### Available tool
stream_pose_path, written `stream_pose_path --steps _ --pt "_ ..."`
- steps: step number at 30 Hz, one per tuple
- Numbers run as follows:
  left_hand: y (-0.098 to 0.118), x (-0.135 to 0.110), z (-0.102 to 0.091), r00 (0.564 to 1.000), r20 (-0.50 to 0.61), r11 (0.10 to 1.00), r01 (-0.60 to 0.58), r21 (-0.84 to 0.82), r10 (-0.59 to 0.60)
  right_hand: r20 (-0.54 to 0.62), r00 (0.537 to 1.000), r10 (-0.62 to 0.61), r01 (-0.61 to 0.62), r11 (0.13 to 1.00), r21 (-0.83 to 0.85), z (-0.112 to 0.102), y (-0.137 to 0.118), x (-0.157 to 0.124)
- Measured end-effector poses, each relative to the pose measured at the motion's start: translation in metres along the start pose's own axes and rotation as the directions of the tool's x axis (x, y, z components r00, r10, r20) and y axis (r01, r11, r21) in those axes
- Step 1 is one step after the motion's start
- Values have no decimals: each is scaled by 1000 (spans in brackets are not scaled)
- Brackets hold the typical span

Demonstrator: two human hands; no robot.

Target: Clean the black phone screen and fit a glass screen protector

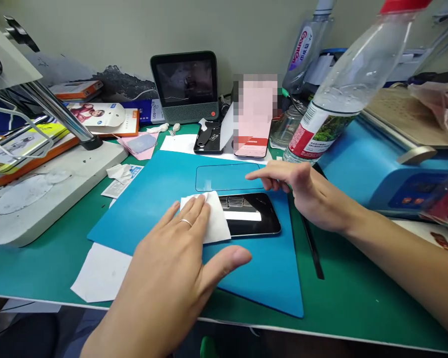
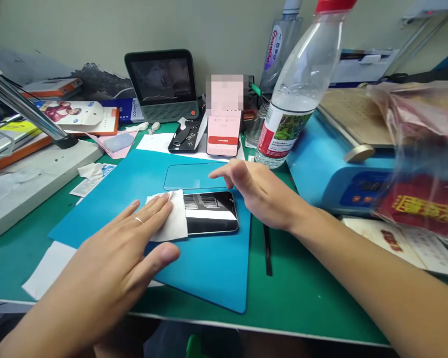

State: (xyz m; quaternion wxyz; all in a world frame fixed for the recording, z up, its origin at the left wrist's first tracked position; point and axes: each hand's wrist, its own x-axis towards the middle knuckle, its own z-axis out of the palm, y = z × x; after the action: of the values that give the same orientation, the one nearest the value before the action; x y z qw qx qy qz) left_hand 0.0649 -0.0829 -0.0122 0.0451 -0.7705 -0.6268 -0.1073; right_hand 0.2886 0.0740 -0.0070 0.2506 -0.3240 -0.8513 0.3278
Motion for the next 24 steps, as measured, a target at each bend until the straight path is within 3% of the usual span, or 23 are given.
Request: stream_pose_path --steps 3,7,14,20,24 --pt "-13 2 1 1000 0 1000 14 2 -14 50 999 3 -3 1000 9 1 0 1" --pt "-7 10 9 998 -50 1000 -23 -3 23 42 999 2 -3 1000 8 1 0 1" --pt "10 21 21 971 -178 984 -173 -49 162 -5 979 203 -203 977 -71 1 0 3" --pt "30 27 25 984 -131 986 -137 -95 124 51 964 260 -255 963 -83 1 -2 3" --pt "48 32 25 983 -100 980 -167 -112 156 66 977 204 -197 976 -96 0 -3 3"
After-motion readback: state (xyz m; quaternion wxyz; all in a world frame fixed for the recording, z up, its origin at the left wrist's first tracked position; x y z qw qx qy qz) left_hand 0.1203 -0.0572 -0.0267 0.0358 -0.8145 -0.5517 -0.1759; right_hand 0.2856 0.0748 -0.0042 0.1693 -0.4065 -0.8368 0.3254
